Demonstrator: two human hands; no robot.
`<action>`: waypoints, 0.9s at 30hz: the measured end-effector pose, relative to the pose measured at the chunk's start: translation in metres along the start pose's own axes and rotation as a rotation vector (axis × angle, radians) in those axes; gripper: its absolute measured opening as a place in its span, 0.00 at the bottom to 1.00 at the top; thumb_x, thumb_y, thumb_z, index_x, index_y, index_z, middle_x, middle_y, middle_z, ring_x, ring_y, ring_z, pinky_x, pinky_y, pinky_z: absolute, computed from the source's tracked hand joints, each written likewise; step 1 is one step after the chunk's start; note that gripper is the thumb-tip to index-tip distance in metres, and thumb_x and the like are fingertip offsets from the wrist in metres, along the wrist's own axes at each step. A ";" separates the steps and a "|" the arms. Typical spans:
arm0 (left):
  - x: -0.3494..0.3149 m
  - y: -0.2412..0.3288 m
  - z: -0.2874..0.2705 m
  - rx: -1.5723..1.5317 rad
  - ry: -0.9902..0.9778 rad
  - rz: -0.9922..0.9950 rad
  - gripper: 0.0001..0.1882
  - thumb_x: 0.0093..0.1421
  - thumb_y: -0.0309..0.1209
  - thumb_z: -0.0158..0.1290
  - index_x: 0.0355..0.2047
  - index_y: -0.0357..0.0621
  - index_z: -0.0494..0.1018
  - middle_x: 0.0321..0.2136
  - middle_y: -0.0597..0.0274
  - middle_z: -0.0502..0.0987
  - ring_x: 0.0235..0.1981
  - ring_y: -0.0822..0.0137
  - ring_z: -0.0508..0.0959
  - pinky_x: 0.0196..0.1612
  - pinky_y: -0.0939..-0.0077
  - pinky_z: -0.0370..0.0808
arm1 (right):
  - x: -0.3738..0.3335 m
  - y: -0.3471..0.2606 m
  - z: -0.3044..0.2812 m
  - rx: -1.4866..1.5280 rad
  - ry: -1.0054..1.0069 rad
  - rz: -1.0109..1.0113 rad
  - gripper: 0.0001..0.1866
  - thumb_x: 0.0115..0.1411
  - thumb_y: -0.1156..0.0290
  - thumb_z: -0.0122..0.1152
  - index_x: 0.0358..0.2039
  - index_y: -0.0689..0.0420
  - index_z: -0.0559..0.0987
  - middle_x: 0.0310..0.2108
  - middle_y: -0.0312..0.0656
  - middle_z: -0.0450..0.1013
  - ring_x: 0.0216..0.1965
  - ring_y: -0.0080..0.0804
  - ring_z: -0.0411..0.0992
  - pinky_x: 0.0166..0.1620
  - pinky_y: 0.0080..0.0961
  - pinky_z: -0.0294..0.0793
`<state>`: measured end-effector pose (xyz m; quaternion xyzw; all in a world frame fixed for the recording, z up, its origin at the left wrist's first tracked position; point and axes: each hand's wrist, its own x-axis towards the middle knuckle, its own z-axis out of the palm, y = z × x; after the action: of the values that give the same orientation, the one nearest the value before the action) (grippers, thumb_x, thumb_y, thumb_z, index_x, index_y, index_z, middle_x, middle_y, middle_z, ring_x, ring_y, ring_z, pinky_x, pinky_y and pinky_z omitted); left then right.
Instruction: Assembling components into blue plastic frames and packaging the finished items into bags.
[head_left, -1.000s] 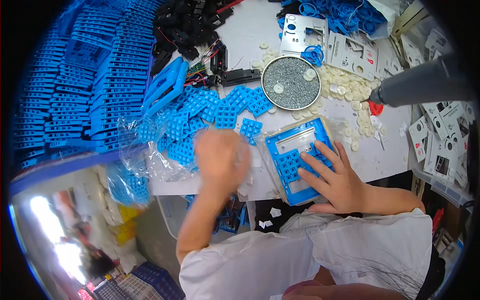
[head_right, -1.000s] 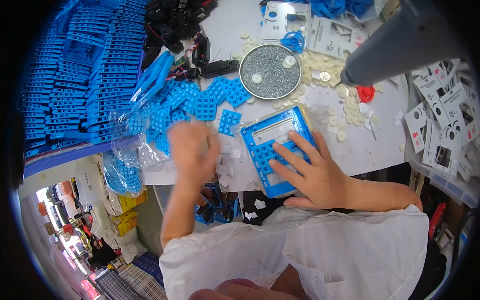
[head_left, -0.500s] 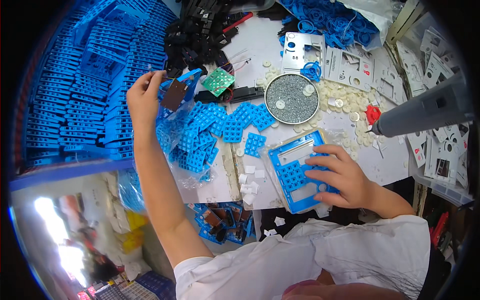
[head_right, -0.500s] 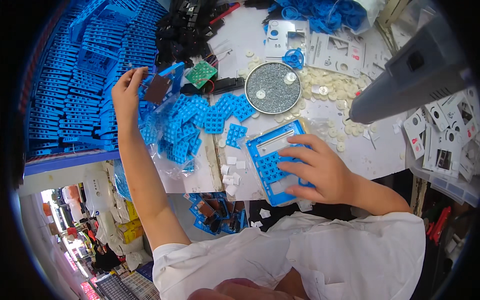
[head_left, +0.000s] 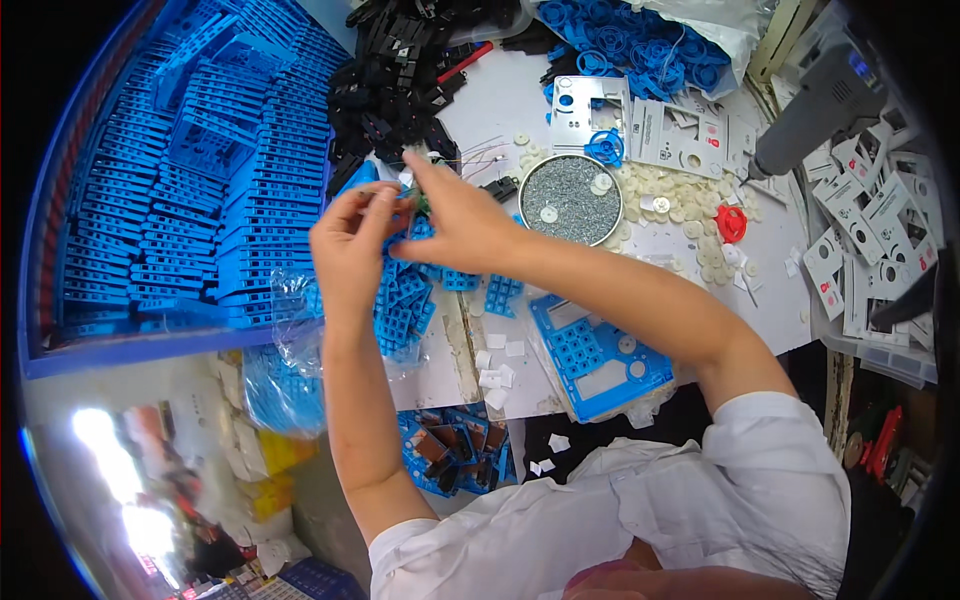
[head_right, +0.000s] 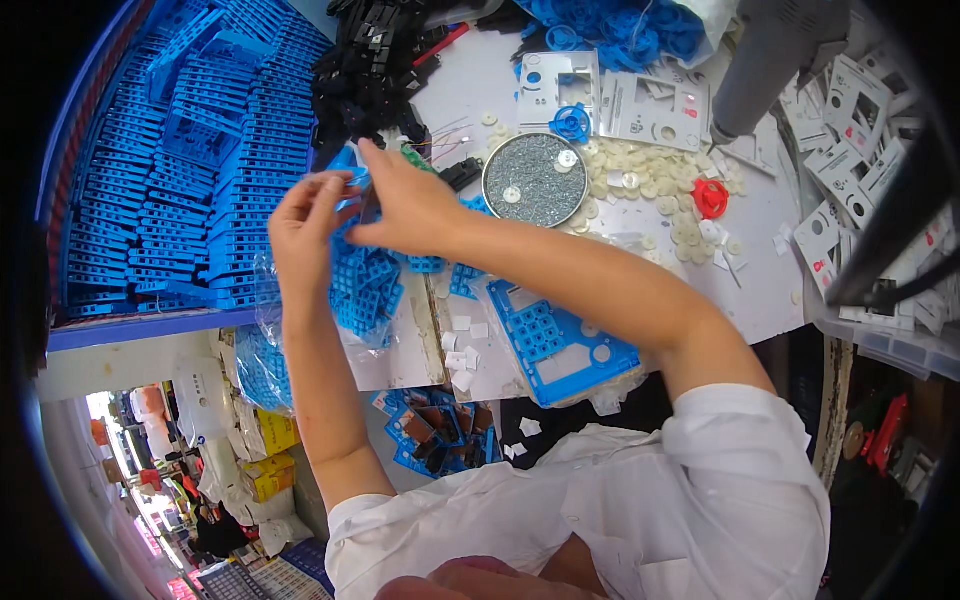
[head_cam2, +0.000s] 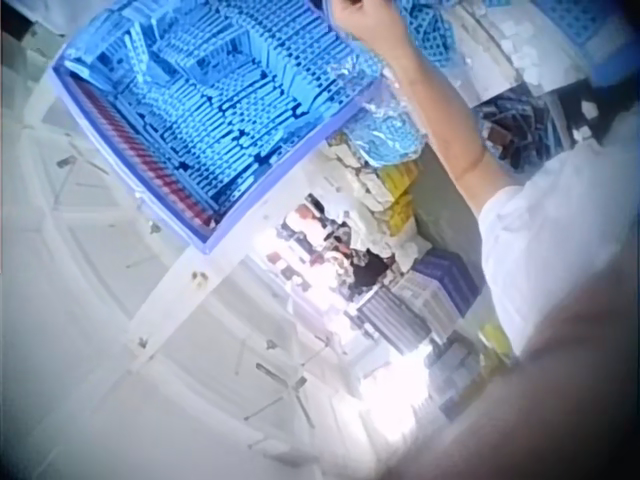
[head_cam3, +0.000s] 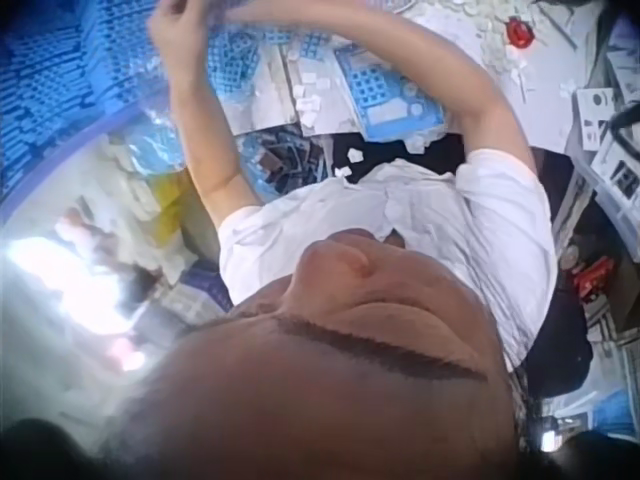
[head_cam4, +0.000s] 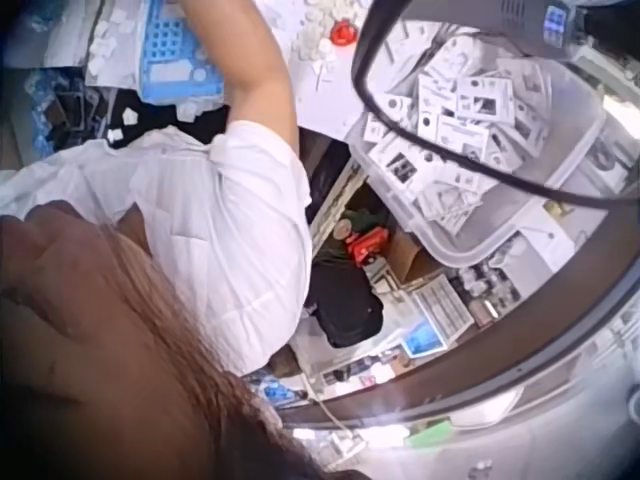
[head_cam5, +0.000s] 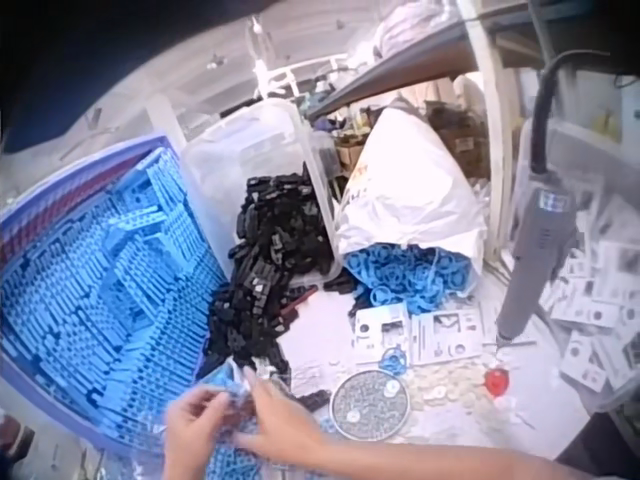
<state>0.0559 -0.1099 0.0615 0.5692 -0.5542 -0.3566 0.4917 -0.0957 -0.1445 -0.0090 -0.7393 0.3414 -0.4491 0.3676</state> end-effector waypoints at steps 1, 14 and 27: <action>0.003 -0.004 0.000 -0.013 -0.042 0.049 0.15 0.66 0.31 0.60 0.49 0.33 0.79 0.41 0.54 0.82 0.41 0.67 0.83 0.45 0.74 0.80 | 0.011 0.009 0.012 0.012 0.007 0.035 0.47 0.51 0.63 0.75 0.68 0.63 0.63 0.58 0.60 0.68 0.55 0.55 0.71 0.56 0.41 0.74; 0.024 -0.086 -0.077 1.148 0.199 0.365 0.19 0.61 0.31 0.60 0.52 0.39 0.78 0.51 0.51 0.78 0.49 0.52 0.79 0.52 0.64 0.76 | 0.024 0.065 -0.083 1.488 -0.476 0.249 0.46 0.49 0.81 0.53 0.73 0.60 0.58 0.71 0.56 0.59 0.40 0.29 0.78 0.25 0.16 0.73; -0.116 -0.056 0.074 -0.824 -0.210 -0.528 0.21 0.71 0.34 0.52 0.60 0.37 0.67 0.51 0.49 0.79 0.41 0.61 0.82 0.41 0.67 0.81 | -0.038 0.019 -0.092 0.829 -0.452 0.132 0.40 0.50 0.84 0.51 0.68 0.64 0.64 0.64 0.46 0.69 0.64 0.35 0.69 0.67 0.32 0.67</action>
<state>-0.0140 -0.0137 -0.0270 0.4096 -0.2504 -0.7136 0.5102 -0.1966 -0.1439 -0.0107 -0.5864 0.0911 -0.3510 0.7243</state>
